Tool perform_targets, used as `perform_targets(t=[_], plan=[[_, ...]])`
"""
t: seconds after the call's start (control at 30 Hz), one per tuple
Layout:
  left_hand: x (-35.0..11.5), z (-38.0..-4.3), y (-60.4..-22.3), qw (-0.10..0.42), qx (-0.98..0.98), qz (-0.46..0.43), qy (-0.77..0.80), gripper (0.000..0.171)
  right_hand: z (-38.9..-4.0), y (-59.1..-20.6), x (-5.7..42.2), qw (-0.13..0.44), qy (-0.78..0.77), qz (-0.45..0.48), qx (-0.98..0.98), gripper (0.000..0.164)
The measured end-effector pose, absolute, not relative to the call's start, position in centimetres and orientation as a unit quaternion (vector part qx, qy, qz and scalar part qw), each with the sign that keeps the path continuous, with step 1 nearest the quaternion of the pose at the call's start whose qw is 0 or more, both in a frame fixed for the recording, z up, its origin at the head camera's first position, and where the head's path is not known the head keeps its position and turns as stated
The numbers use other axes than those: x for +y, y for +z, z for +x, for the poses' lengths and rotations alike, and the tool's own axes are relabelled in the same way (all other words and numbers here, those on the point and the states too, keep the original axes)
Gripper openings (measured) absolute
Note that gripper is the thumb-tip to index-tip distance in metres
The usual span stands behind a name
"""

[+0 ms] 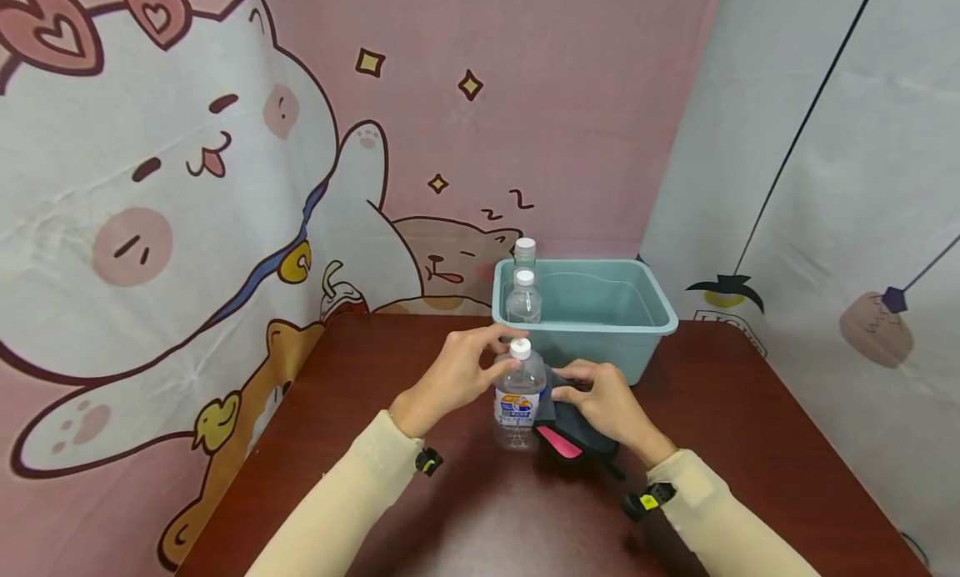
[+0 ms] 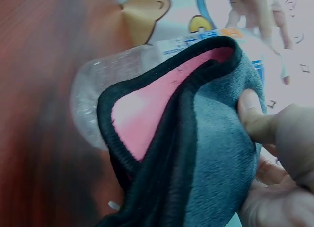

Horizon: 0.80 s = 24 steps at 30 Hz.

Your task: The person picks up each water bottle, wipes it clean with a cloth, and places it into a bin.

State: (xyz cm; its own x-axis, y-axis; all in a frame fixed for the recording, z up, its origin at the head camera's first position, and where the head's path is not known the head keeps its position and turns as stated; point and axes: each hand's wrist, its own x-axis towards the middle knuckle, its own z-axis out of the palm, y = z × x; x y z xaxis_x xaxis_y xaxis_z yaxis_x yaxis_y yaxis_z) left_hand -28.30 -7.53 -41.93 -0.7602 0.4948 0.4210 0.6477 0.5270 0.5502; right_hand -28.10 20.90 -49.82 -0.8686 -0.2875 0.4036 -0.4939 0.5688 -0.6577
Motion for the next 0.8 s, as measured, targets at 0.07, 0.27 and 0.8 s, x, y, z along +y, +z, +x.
perform_targets(t=[0.07,0.27,0.8], plan=[[-7.5,-28.3,-41.9,0.110,-0.868,-0.329,-0.355,0.049,-28.1,-49.1,20.9,0.132,0.428,0.225,-0.865,0.029],[-7.5,-28.3,-41.9,0.116,-0.870,-0.328,-0.350,0.045,-28.1,-47.1,20.6,0.169,0.451,0.246,-0.841,0.031],[-7.7,-28.5,-41.9,0.120,-0.869,-0.331,-0.349,0.039,-27.7,-44.5,18.4,0.174,0.406,0.245,-0.863,0.034]])
